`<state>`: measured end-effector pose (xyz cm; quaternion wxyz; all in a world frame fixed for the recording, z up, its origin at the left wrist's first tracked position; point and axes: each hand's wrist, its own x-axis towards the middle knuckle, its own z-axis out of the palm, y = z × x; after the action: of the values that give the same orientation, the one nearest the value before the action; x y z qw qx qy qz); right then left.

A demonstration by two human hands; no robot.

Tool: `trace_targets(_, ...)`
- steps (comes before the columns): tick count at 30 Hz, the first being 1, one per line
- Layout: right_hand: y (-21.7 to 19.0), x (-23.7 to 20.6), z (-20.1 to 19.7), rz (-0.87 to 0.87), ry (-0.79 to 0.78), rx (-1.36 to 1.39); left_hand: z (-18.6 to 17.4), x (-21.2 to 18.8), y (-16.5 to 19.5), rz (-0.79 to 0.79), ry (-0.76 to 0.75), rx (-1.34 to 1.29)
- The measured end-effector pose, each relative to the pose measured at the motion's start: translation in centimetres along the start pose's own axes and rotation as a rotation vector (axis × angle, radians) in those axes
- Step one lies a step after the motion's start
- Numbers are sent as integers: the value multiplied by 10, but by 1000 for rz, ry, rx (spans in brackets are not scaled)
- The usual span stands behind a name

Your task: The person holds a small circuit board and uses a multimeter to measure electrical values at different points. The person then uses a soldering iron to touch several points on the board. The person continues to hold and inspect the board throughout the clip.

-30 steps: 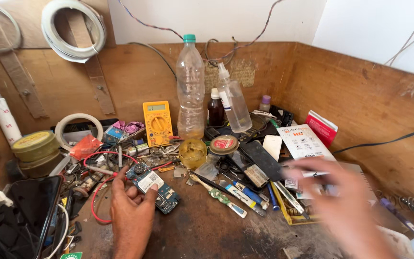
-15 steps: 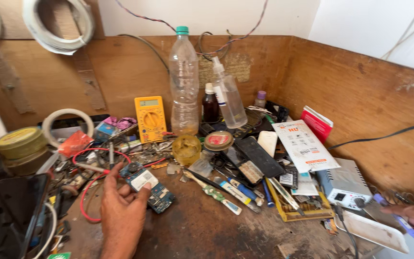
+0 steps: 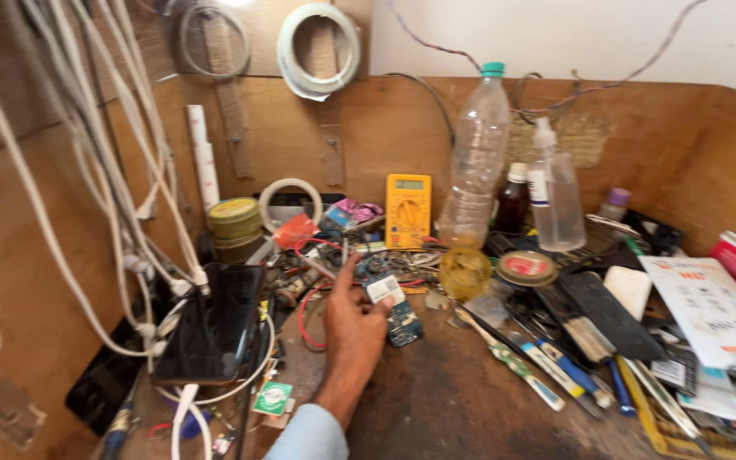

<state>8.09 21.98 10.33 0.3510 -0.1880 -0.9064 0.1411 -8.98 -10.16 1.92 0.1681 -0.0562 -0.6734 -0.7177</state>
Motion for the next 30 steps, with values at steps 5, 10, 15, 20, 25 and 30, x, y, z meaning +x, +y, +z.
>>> trace_targets(5,-42,0,13,-174,99,450,-4,1,10,-68,-11,84)
trace_targets(10,-79,-7,31,-145,-147,890,-7,-1,13,-74,-16,73)
trace_targets(15,-112,-32,102,35,-471,1120,-8,0,11,-45,-16,52)
trace_targets(20,-113,-39,134,79,-526,1078,-8,3,5,-69,26,72)
trace_targets(25,-113,-30,140,-64,-519,1033,-5,5,4,-65,39,46)
trace_targets(30,-112,-32,143,-93,-512,1014,-6,3,8,-95,46,30)
